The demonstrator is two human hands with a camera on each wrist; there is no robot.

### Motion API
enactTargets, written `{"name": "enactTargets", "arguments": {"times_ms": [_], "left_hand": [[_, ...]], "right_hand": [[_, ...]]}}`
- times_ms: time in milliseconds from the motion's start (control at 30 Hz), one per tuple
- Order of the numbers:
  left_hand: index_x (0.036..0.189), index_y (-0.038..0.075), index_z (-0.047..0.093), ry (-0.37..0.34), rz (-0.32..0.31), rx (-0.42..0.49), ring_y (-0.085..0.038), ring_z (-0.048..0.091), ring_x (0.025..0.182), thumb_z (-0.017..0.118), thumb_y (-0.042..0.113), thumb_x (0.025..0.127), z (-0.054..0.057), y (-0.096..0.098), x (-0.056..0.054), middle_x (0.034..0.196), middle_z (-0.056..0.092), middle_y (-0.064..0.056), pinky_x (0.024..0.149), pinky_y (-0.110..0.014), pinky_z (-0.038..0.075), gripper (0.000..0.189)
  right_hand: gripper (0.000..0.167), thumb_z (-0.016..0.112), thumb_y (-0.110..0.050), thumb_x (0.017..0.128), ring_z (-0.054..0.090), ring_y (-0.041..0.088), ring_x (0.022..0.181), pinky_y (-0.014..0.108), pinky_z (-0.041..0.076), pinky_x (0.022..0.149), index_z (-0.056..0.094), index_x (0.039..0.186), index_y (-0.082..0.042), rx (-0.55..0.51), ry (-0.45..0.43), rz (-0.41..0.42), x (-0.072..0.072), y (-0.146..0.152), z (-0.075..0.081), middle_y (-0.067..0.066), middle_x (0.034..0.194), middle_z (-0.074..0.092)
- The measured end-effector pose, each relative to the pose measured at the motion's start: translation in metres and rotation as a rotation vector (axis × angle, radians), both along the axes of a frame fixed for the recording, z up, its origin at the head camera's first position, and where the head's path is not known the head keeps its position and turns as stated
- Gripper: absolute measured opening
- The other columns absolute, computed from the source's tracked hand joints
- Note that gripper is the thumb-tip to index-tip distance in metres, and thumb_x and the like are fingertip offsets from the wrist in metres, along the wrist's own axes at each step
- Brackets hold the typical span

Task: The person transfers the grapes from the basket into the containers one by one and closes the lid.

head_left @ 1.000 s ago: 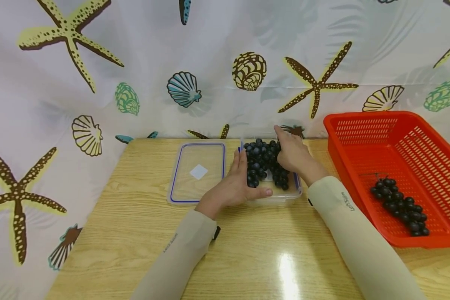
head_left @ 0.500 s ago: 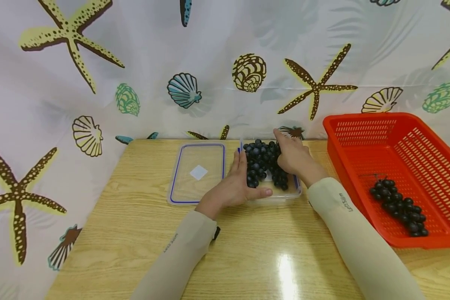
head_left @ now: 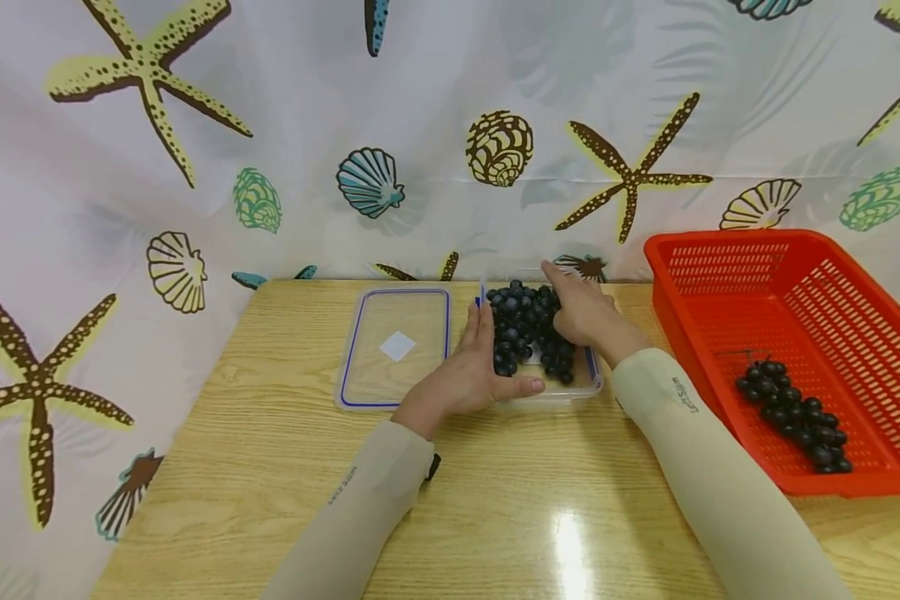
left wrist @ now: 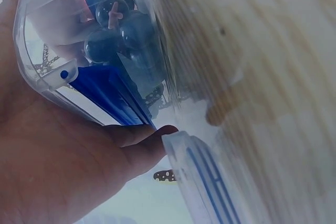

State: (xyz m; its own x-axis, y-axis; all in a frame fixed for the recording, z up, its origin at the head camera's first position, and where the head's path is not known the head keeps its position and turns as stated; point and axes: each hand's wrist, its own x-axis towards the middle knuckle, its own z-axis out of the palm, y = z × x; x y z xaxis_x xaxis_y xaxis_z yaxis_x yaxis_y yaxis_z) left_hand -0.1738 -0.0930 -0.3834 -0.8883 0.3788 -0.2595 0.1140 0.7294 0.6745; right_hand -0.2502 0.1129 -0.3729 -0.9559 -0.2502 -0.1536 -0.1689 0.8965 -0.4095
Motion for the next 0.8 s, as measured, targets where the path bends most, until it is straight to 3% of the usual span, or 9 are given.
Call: {"name": "enactTargets", "arguments": {"times_ms": [167,200,300,333,400,533,667,767,800], "left_hand": [[0.158,0.019,-0.022,0.005,-0.006,-0.010,-0.032,-0.004,0.152,0.071,0.065,0.085,0.000,0.000,-0.001,0.163,-0.029,-0.005,0.114,-0.055,0.027,0.127],[0.158,0.019,-0.022,0.005,-0.007,-0.011,-0.032,-0.004,0.152,0.070,0.065,0.086,-0.001,0.000,-0.001,0.163,-0.029,-0.005,0.114,-0.055,0.027,0.126],[0.158,0.019,-0.022,0.006,-0.011,-0.009,-0.032,-0.004,0.152,0.070,0.065,0.086,0.000,0.000,-0.001,0.163,-0.029,-0.005,0.114,-0.055,0.028,0.126],[0.158,0.019,-0.022,0.007,-0.011,-0.008,-0.033,-0.002,0.152,0.070,0.065,0.086,0.000,0.000,-0.001,0.163,-0.029,-0.005,0.114,-0.055,0.029,0.126],[0.158,0.020,-0.022,0.004,-0.006,-0.003,-0.033,0.002,0.152,0.071,0.065,0.085,0.000,0.001,-0.001,0.163,-0.030,-0.003,0.113,-0.055,0.030,0.126],[0.159,0.020,-0.022,0.006,0.001,0.003,-0.033,0.004,0.152,0.071,0.065,0.085,0.000,0.001,-0.001,0.163,-0.029,-0.003,0.112,-0.054,0.031,0.126],[0.159,0.019,-0.021,0.011,0.001,0.006,-0.034,0.007,0.152,0.072,0.064,0.085,0.000,0.001,0.000,0.164,-0.028,-0.005,0.112,-0.054,0.032,0.126],[0.159,0.019,-0.021,0.014,-0.001,0.008,-0.034,0.007,0.152,0.072,0.064,0.086,0.000,0.002,0.000,0.164,-0.027,-0.006,0.112,-0.054,0.033,0.126],[0.159,0.019,-0.021,0.016,-0.004,0.009,-0.034,0.006,0.152,0.072,0.063,0.086,0.000,0.002,0.000,0.164,-0.027,-0.006,0.112,-0.054,0.033,0.126]], "right_hand": [[0.088,0.045,0.003,0.091,0.017,0.052,0.145,0.067,0.030,0.105,0.006,0.165,-0.023,-0.044,-0.019,-0.003,-0.003,0.003,-0.003,0.020,0.163,0.026],[0.088,0.045,0.004,0.090,0.030,0.052,0.141,0.063,0.037,0.099,0.007,0.165,-0.022,-0.072,-0.014,-0.008,-0.003,0.004,-0.003,0.020,0.162,0.029],[0.084,0.043,0.006,0.088,0.058,0.044,0.102,0.050,0.043,0.073,0.015,0.164,-0.017,-0.164,0.044,-0.041,-0.002,0.006,0.001,0.022,0.154,0.042],[0.081,0.042,0.006,0.088,0.060,0.041,0.088,0.047,0.042,0.070,0.020,0.163,-0.014,-0.191,0.081,-0.062,-0.001,0.007,0.003,0.022,0.150,0.046],[0.074,0.041,0.005,0.088,0.058,0.038,0.079,0.047,0.047,0.072,0.031,0.160,-0.010,-0.241,0.175,-0.111,0.002,0.007,0.011,0.022,0.145,0.052],[0.061,0.041,0.000,0.091,0.058,0.042,0.112,0.059,0.039,0.098,0.046,0.151,-0.005,-0.316,0.318,-0.223,0.011,0.003,0.037,0.022,0.141,0.056],[0.057,0.037,-0.005,0.097,0.054,0.041,0.113,0.052,0.045,0.077,0.045,0.153,-0.008,-0.404,0.299,-0.248,0.027,0.001,0.071,0.021,0.147,0.050],[0.058,0.035,-0.008,0.099,0.050,0.038,0.119,0.048,0.045,0.076,0.040,0.156,-0.011,-0.398,0.260,-0.217,0.039,0.004,0.096,0.018,0.154,0.042],[0.058,0.035,-0.008,0.099,0.045,0.036,0.126,0.048,0.043,0.081,0.039,0.157,-0.011,-0.382,0.250,-0.196,0.042,0.006,0.103,0.017,0.156,0.040]]}}
